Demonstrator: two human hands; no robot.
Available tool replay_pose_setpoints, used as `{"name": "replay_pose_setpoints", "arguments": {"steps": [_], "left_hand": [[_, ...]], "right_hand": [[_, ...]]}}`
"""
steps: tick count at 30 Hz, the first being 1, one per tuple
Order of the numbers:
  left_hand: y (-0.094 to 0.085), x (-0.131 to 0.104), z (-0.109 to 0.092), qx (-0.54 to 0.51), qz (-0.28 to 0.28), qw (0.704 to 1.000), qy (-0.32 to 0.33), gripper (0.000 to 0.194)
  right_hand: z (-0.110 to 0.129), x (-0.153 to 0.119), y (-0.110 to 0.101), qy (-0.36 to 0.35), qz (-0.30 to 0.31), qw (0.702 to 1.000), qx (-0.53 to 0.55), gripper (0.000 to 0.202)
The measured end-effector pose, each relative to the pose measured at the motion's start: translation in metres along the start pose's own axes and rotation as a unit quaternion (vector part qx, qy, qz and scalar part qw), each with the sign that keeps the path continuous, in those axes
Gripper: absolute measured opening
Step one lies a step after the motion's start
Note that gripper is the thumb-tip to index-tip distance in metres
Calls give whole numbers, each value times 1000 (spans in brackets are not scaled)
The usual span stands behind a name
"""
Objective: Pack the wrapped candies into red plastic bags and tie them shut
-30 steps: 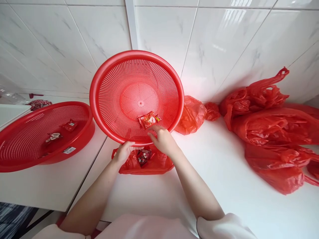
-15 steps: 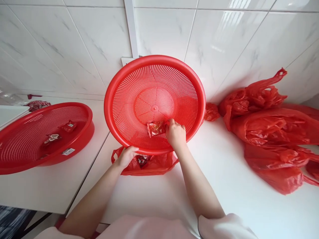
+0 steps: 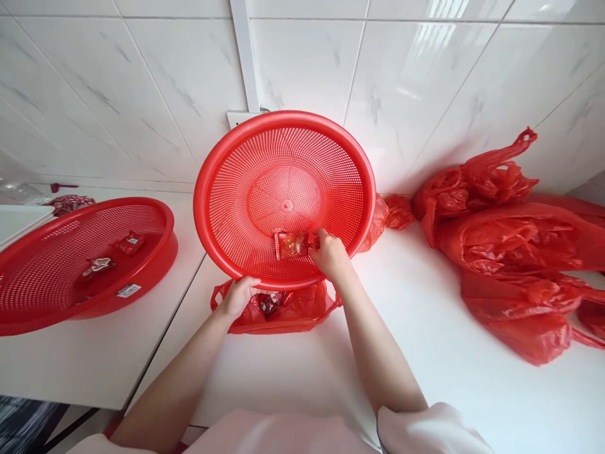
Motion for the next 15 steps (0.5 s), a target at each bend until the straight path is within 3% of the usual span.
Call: {"name": "replay_pose_setpoints", "arguments": {"steps": [5,11,15], "left_hand": [[-6,5,-3,1,31,999,13,16],[-6,6,-11,-41,36,998,27,26],[-5,8,-13,-65,31,997,28,29]], "right_hand": [[-6,-1,-15,12,39,976,214,27],[10,-10,-17,-48,111,949,290,30],[30,-25,-18,-113,223,914,321,23]]}}
Point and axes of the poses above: each hand's wrist, its own x-axis towards the middle knuckle, its own y-axis out of the palm, z = x × y, the point moved 5 cm from there along x, towards the middle knuckle, and after that the axes turned 6 degrees about -x, right-handed, at the moved point
